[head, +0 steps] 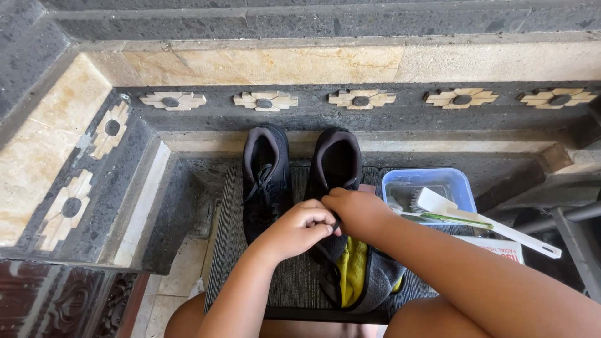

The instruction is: Removing shoelaces from a pair of black sneakers by unthreading them from the eyelets.

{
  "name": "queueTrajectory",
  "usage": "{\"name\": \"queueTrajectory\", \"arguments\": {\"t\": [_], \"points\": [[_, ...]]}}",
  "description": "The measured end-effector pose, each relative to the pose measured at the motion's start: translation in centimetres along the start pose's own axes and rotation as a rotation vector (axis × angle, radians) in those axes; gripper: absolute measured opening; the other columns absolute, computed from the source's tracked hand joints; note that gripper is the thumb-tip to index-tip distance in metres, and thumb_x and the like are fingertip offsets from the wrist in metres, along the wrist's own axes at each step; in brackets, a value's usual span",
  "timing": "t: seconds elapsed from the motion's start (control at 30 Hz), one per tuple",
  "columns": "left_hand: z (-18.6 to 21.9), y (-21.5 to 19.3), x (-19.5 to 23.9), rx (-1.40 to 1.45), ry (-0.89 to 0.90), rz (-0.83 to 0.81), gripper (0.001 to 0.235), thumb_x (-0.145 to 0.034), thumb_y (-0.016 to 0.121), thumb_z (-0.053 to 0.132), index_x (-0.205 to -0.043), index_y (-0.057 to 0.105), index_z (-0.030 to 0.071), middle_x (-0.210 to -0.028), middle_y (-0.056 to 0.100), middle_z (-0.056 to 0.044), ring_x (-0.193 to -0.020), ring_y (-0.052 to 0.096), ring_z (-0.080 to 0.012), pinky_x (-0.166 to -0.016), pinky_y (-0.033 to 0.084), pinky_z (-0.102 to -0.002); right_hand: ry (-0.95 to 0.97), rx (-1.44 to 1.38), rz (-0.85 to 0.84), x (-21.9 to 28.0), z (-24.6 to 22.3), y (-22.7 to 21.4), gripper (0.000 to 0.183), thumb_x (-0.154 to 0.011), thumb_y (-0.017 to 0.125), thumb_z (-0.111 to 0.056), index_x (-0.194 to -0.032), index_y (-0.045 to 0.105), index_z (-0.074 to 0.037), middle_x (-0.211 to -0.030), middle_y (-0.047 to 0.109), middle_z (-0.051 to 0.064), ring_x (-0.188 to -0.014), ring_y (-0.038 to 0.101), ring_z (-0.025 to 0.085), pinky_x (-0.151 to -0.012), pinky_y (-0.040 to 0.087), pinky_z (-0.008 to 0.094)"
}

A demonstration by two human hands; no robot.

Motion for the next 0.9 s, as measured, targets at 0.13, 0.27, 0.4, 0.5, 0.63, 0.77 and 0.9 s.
{"name": "queueTrajectory", "arguments": {"t": [0.13, 0.27, 0.4, 0.5, 0.63, 0.77, 0.9], "points": [[-5.8, -0.1, -1.2, 0.098, 0.252, 0.271, 0.030, -0.077, 0.050, -0.003, -0.086, 0.077, 0.007, -0.103, 0.071, -0.010, -0.106, 0.064, -0.0258, -0.095, 0.051, -0.040, 0.048, -0.108, 0.009, -0.6, 0.7, 0.1, 0.010, -0.092, 0.065, -0.015, -0.101, 0.063, -0.019, -0.099, 0.066, 0.002, -0.088, 0.072, 0.028, -0.067, 0.062, 0.040], [-5.0, 1.5, 0.2, -0.363, 0.374, 0.438, 0.063, -0.071, 0.064, 0.001, -0.133, 0.052, 0.005, -0.144, 0.042, -0.024, -0.134, 0.040, -0.0492, -0.107, 0.041, -0.060, -0.013, -0.031, -0.001, -0.4, 1.3, 0.9, 0.019, -0.091, 0.063, -0.005, -0.107, 0.062, -0.014, -0.100, 0.065, 0.008, -0.084, 0.073, 0.035, -0.065, 0.061, 0.042], [-4.8, 2.9, -0.4, -0.580, 0.310, 0.407, 0.083, -0.075, 0.080, 0.023, -0.145, 0.041, 0.003, -0.161, 0.013, -0.034, -0.143, 0.021, -0.0608, -0.105, 0.041, -0.070, 0.007, -0.161, 0.032, -0.8, 2.8, 1.9, 0.018, -0.090, 0.062, -0.004, -0.103, 0.064, -0.015, -0.096, 0.066, 0.009, -0.084, 0.072, 0.039, -0.061, 0.060, 0.045], [-6.2, 3.9, -0.6, -0.631, 0.414, 0.501, 0.076, -0.074, 0.079, 0.021, -0.138, 0.042, 0.004, -0.159, 0.014, -0.036, -0.141, 0.026, -0.0609, -0.102, 0.047, -0.067, 0.005, -0.196, 0.019, -0.4, 1.9, 0.4, 0.013, -0.089, 0.065, -0.005, -0.098, 0.066, -0.014, -0.095, 0.066, 0.009, -0.083, 0.072, 0.039, -0.063, 0.060, 0.044], [-6.9, 4.5, -0.7, -0.645, 0.411, 0.513, 0.064, -0.078, 0.077, 0.022, -0.132, 0.045, 0.007, -0.160, 0.013, -0.034, -0.144, 0.027, -0.0576, -0.099, 0.052, -0.060, 0.015, -0.109, 0.044, -0.3, 2.2, 0.4, 0.003, -0.087, 0.070, -0.013, -0.086, 0.070, -0.015, -0.100, 0.065, 0.005, -0.078, 0.071, 0.038, -0.058, 0.059, 0.045], [-5.9, 4.0, -0.5, -0.641, 0.368, 0.463, 0.047, -0.080, 0.076, 0.026, -0.120, 0.060, 0.005, -0.160, 0.020, -0.033, -0.142, 0.033, -0.0568, -0.094, 0.055, -0.057, -0.032, -0.042, 0.071, 0.4, 1.3, -0.7, 0.007, -0.086, 0.070, -0.010, -0.087, 0.070, -0.017, -0.106, 0.061, 0.007, -0.072, 0.069, 0.043, -0.056, 0.060, 0.047], [-7.9, 3.5, -0.5, -0.514, 0.299, 0.432, 0.057, -0.081, 0.079, 0.040, -0.123, 0.050, 0.015, -0.160, 0.022, -0.028, -0.130, 0.050, -0.0530, -0.093, 0.059, -0.055, -0.037, -0.076, 0.082, 0.4, 1.6, -1.5, 0.009, -0.086, 0.063, -0.006, -0.086, 0.063, -0.016, -0.112, 0.060, 0.009, -0.072, 0.067, 0.051, -0.053, 0.058, 0.054]]}}
Point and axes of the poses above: each hand's wrist, its own x-axis away from the middle knuckle, its own y-axis out of the palm, z = x × y, the point moved 5 cm from there along -x, towards the middle knuckle
